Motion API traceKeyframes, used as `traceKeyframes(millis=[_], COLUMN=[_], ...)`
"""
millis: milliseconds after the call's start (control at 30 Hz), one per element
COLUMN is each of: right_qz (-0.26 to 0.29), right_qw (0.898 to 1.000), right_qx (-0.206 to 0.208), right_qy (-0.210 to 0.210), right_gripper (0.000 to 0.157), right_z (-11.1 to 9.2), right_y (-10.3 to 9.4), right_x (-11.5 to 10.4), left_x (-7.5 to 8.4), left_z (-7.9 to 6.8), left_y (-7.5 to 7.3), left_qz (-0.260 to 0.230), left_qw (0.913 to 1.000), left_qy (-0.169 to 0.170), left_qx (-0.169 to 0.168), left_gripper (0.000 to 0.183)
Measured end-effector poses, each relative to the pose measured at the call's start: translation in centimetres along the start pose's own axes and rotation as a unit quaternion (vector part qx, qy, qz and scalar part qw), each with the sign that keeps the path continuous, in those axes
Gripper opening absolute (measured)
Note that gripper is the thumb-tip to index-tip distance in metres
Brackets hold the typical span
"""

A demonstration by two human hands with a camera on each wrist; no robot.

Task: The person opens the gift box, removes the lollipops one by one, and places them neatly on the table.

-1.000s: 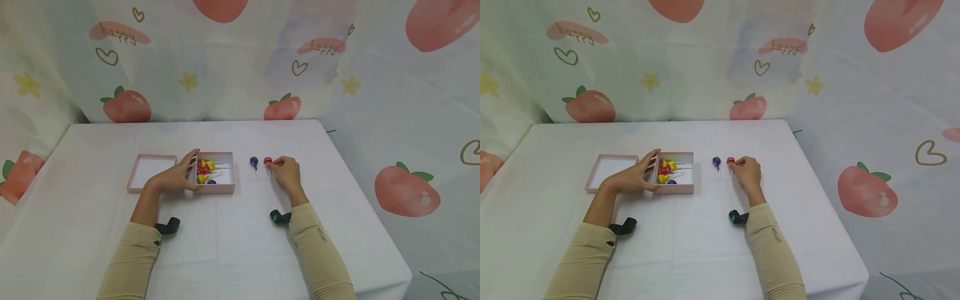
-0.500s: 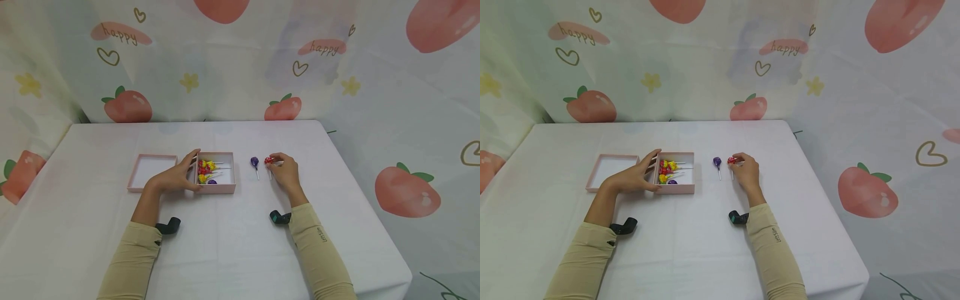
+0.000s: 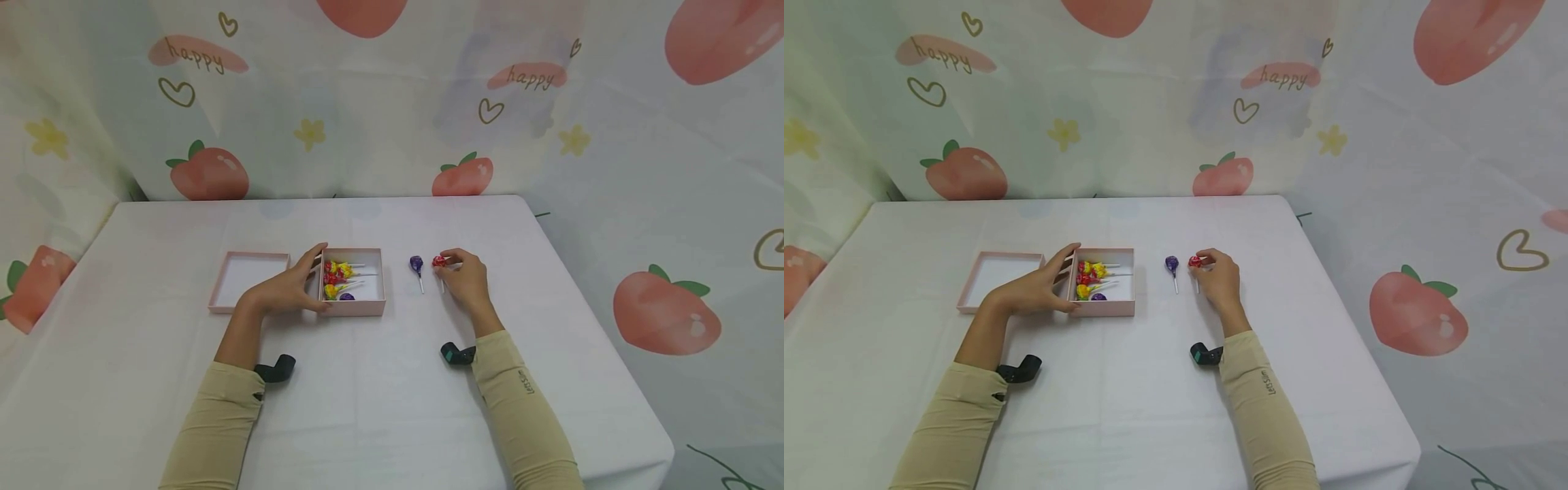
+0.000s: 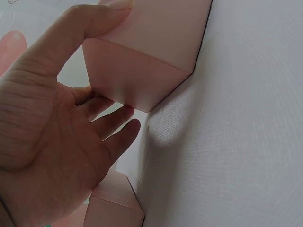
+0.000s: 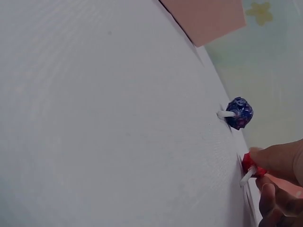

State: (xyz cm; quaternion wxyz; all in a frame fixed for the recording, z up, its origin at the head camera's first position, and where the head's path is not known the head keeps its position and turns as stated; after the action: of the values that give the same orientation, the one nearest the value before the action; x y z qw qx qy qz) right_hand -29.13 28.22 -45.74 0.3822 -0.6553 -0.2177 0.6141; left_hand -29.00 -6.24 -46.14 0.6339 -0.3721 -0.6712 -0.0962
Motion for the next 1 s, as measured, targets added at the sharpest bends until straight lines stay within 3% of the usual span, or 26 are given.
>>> traceKeyframes(millis=[667, 1000], right_qz=[0.004, 0.016], right_qw=[1.0, 0.999], right_qx=[0.008, 0.027], right_qy=[0.016, -0.014], right_gripper=[0.035, 0.036], right_z=[-0.1, -0.2], right_y=[-0.6, -1.3], right_x=[-0.2, -1.4], left_x=[0.0, 0.1], left_z=[-0.2, -0.1], left_y=[0.0, 0.0], left_qz=[0.002, -0.006], left_qw=[1.0, 1.0], left_qy=[-0.004, -0.006], left_qx=[0.003, 0.002], left_gripper=[0.127, 0.128])
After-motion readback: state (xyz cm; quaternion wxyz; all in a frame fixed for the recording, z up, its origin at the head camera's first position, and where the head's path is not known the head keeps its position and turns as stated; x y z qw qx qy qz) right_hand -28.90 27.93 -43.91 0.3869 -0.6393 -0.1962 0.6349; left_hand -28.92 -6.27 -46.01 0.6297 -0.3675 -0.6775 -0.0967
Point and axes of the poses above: each hand's wrist, its own z-axis towards the middle knuckle, its own y-axis out of the palm, x = y × z, the point moved 8 cm from there along z, towards the middle knuckle, and after that the axes turned 6 degrees about -z, right-handed, at the moved point
